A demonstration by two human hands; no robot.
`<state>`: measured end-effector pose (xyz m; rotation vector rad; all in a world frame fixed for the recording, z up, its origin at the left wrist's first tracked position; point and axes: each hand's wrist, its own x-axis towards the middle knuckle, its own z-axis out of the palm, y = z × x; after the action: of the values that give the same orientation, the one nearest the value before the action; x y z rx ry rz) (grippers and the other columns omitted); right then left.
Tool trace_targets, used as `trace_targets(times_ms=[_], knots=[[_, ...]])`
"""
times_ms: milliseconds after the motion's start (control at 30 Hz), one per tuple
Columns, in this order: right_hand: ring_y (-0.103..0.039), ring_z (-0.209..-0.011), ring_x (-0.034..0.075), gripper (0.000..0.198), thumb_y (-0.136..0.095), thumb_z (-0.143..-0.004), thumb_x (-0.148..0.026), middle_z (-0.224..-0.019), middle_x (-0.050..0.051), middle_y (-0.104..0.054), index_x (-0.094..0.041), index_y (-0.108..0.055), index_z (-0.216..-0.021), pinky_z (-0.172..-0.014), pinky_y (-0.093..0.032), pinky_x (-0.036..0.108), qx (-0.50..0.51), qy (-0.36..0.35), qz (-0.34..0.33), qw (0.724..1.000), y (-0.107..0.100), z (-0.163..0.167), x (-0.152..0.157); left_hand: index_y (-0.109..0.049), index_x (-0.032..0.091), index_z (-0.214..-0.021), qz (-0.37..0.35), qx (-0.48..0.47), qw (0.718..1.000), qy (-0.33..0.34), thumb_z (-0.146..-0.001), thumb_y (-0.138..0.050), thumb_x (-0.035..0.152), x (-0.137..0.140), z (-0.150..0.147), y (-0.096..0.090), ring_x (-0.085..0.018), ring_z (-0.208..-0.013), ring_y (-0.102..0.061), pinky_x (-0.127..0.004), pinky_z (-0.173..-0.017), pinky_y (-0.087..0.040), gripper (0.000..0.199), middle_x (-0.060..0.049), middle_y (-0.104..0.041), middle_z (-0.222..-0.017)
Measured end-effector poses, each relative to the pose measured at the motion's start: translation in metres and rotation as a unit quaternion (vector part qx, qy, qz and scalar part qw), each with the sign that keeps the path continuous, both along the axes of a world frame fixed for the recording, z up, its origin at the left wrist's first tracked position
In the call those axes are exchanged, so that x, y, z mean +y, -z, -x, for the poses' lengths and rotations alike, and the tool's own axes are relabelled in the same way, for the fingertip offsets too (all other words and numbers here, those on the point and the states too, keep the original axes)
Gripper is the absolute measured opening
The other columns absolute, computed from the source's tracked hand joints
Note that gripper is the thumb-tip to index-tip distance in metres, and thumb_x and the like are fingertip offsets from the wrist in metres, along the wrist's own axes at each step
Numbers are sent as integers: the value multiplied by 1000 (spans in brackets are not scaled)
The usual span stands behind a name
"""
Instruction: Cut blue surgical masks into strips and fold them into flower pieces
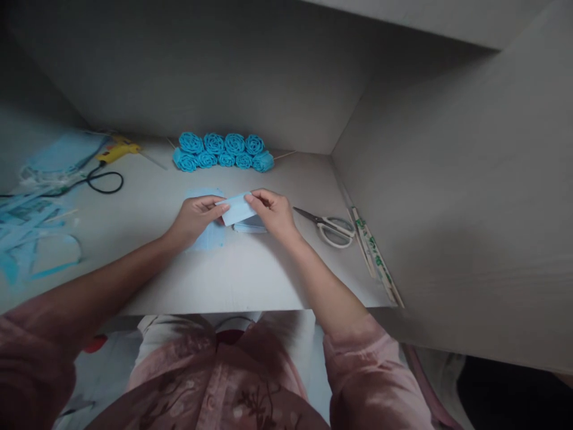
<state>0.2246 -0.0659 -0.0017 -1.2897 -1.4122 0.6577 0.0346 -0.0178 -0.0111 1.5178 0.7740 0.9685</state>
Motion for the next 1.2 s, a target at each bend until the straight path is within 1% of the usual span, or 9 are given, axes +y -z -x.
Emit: trace_targets(times_ms=[267,400,533,700,800,867,933,1033,1200], knots=[[-53,-63,12,36,-63,-82,-53,-66,-1,-61,-18,-67,-74,-60,-42,24,-26,1,-24,999,-4,2,-3,-68,13,-79,-6,45,998,48,-72,-74,48,-2,0,-1,-11,-56,-60,-22,-56,-49,36,-1,-66,-64],[-57,-65,13,33,-62,-84,-49,-68,0,-64,-19,-68,-74,-63,-44,26,-94,8,-53,994,-5,1,-4,-62,15,-88,-21,43,996,70,-73,-73,43,-1,-2,1,-12,-62,-62,-24,-59,-50,34,-1,-66,-74],[-58,-66,14,31,-61,-87,-46,-70,1,-66,-20,-67,-72,-66,-45,27,-166,-11,-99,981,-5,2,-5,-60,17,-88,-93,60,993,45,-77,-67,36,-2,-3,0,-13,-77,-63,-24,-69,-50,23,-3,-66,-84],[-58,-68,15,36,-57,-90,-49,-70,3,-65,-20,-66,-71,-68,-46,29,-203,-37,-110,972,-7,8,-8,-62,18,-79,-134,85,987,21,-77,-65,33,-5,-2,-3,-12,-72,-59,-24,-69,-48,15,-1,-65,-77],[-62,-76,16,32,-63,-84,-52,-82,3,-69,-20,-69,-86,-73,-49,29,-152,-51,-88,983,-6,11,-8,-63,17,-76,-114,62,991,9,-75,-66,33,-5,-2,-5,-12,-69,-56,-24,-67,-46,16,-1,-64,-74],[-64,-85,17,42,-70,-79,-51,-95,4,-70,-21,-67,-107,-77,-50,29,-107,-64,-66,990,-4,12,-7,-63,16,-74,-82,21,996,6,-73,-68,34,-5,-2,-6,-11,-69,-55,-23,-65,-45,18,0,-63,-73],[-64,-91,18,52,-72,-77,-48,-107,6,-69,-22,-62,-120,-79,-52,30,-80,-69,-56,993,-1,11,-5,-63,16,-73,-46,-24,999,5,-71,-72,34,-3,-2,-5,-10,-67,-53,-23,-65,-44,20,1,-61,-72],[-65,-94,19,43,-69,-80,-42,-115,7,-69,-22,-64,-118,-83,-52,32,-68,-53,-58,995,3,7,-1,-64,17,-74,-11,-65,998,-4,-69,-75,34,0,-1,-4,-9,-63,-52,-22,-63,-42,22,2,-59,-67],[-67,-86,18,33,-68,-81,-36,-103,5,-73,-22,-69,-111,-84,-53,36,-76,-17,-62,995,2,4,0,-65,17,-73,26,-59,998,-16,-67,-77,37,5,1,-3,-7,-51,-46,-23,-51,-38,24,4,-55,-61]])
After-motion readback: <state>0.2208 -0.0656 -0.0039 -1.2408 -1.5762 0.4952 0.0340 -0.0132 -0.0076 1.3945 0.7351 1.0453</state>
